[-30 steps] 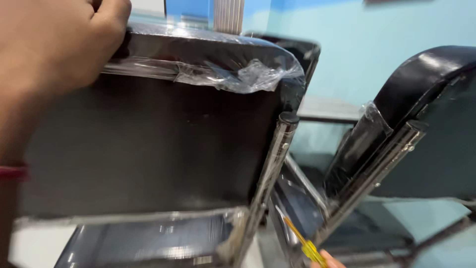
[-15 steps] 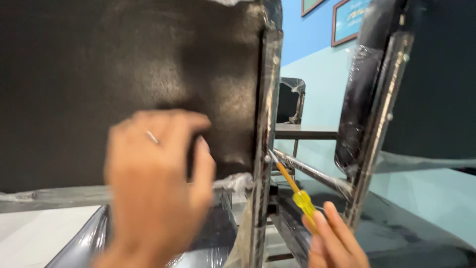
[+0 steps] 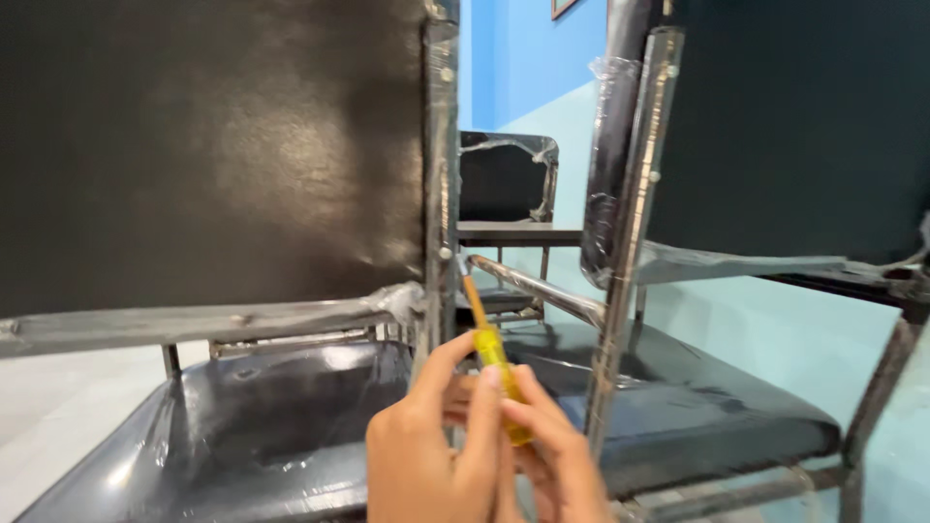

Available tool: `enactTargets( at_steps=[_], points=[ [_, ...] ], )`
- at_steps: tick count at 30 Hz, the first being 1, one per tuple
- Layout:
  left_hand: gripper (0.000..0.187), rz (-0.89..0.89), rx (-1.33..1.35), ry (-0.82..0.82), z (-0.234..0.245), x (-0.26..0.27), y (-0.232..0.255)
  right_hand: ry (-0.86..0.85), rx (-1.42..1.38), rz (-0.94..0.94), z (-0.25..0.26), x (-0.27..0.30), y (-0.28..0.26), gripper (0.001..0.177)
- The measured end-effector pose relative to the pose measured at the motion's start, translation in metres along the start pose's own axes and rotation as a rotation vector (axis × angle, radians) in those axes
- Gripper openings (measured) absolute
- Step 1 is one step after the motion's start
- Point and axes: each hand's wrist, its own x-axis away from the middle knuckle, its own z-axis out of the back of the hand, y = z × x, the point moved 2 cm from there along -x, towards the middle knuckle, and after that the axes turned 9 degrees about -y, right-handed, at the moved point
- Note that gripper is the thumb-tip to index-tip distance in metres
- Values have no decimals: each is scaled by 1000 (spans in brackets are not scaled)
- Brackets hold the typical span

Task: The person uses a screwdriver to tighten screws on the underside of a table attached to a chair. They then move to the back of the chair and continue tightening screws on the chair's frame.

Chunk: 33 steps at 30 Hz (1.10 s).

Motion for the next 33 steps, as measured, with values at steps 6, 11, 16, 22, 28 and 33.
enactTargets(
  at_steps=[6,11,16,22,28,33],
  points=[
    [42,105,11,55,-4,36,-6,101,111,-18,-36,4,-35,39],
    [64,-169,-11,-10,-17,61,7,261,170,-282,-36,-5,-76,35],
    [55,-259,-55,10,-41,71,27,293,21,-133,-16,-16,-92,37],
    [42,-234,-182,60,-12,51,34,401,73,-176,-14,-19,-80,29],
    [44,-483,-242,-31,0,46,22,337,14,-10,-24,-13,-33,36],
    [53,-230,17,-261,-3,36,-38,131,-71,-35,-13,-2,12,49]
  ],
)
